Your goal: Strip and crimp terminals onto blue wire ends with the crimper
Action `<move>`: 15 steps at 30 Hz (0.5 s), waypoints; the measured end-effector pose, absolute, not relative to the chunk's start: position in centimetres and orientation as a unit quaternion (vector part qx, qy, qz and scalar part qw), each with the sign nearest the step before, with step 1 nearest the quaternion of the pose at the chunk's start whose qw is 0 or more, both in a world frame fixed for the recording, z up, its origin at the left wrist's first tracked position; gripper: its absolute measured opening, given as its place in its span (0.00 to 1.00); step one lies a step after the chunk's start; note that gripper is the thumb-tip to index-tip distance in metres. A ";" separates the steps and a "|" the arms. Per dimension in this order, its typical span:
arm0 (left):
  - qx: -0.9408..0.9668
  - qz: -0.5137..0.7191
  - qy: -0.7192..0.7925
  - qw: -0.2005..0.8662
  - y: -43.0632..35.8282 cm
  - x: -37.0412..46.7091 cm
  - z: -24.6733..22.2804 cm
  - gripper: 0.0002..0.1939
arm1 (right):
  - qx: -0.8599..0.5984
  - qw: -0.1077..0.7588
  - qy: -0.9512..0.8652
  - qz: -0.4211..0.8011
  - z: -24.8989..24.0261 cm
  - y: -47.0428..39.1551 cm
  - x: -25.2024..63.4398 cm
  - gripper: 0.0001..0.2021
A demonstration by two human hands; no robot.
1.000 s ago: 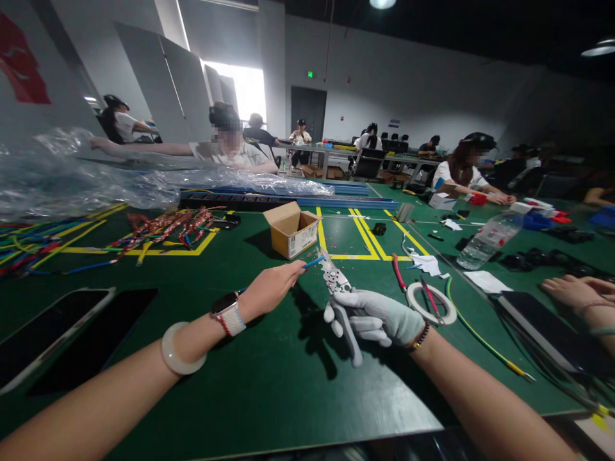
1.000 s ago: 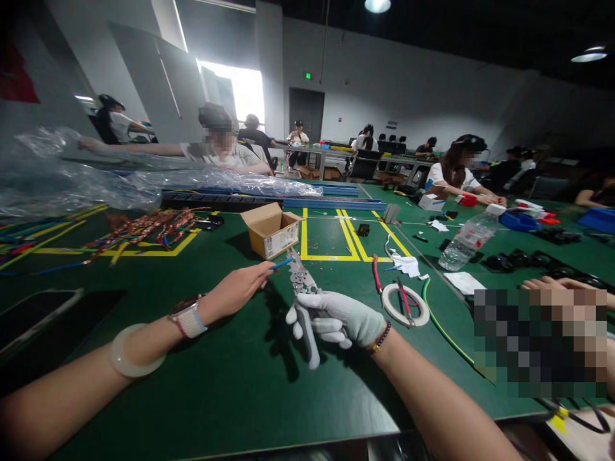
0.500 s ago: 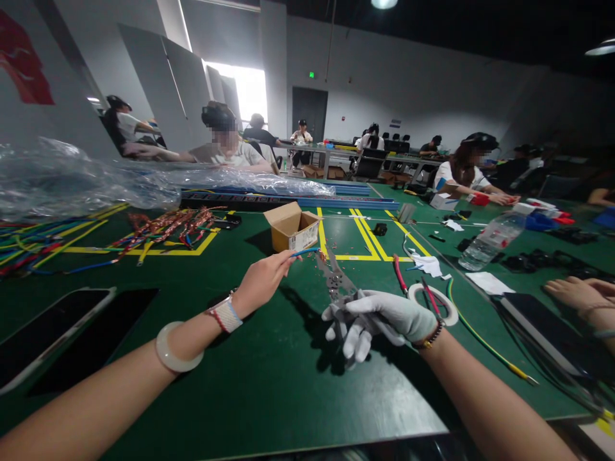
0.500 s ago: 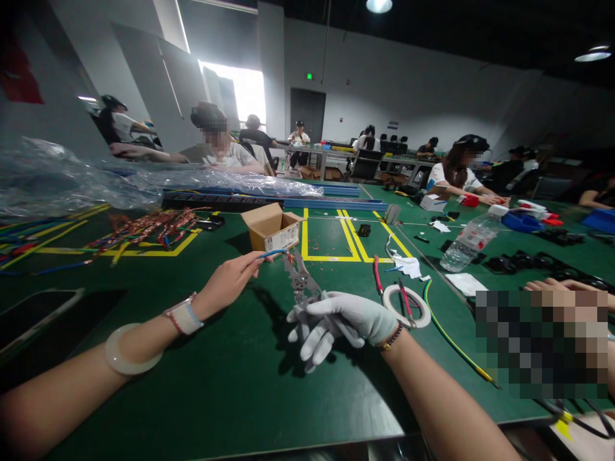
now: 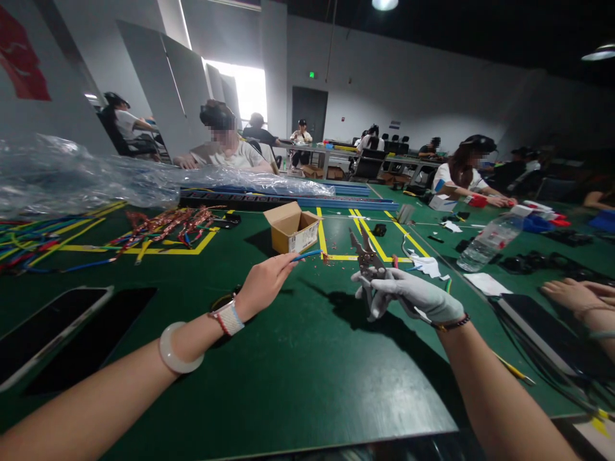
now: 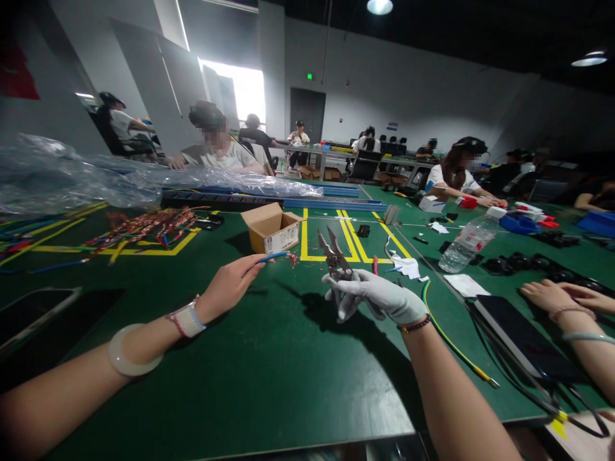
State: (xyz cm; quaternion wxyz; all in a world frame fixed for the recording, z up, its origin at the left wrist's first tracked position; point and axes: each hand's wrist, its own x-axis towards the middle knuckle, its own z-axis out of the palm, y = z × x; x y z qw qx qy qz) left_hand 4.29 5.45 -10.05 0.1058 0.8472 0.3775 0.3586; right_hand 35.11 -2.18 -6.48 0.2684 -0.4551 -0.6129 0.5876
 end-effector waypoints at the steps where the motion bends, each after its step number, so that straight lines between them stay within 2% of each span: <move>1: 0.846 0.362 0.378 0.103 5.4 4.3 -10.1 0.21 | -0.468 0.270 -0.623 0.566 -6.5 -2.1 34.8 0.26; 8: 0.836 0.380 0.376 0.123 4.7 4.8 -9.7 0.19 | -0.564 0.315 -0.698 0.309 -8.4 -1.5 32.6 0.22; 15: 0.826 0.405 0.361 0.153 3.9 5.2 -9.2 0.17 | -0.571 0.291 -0.716 0.277 -8.6 -2.2 31.0 0.21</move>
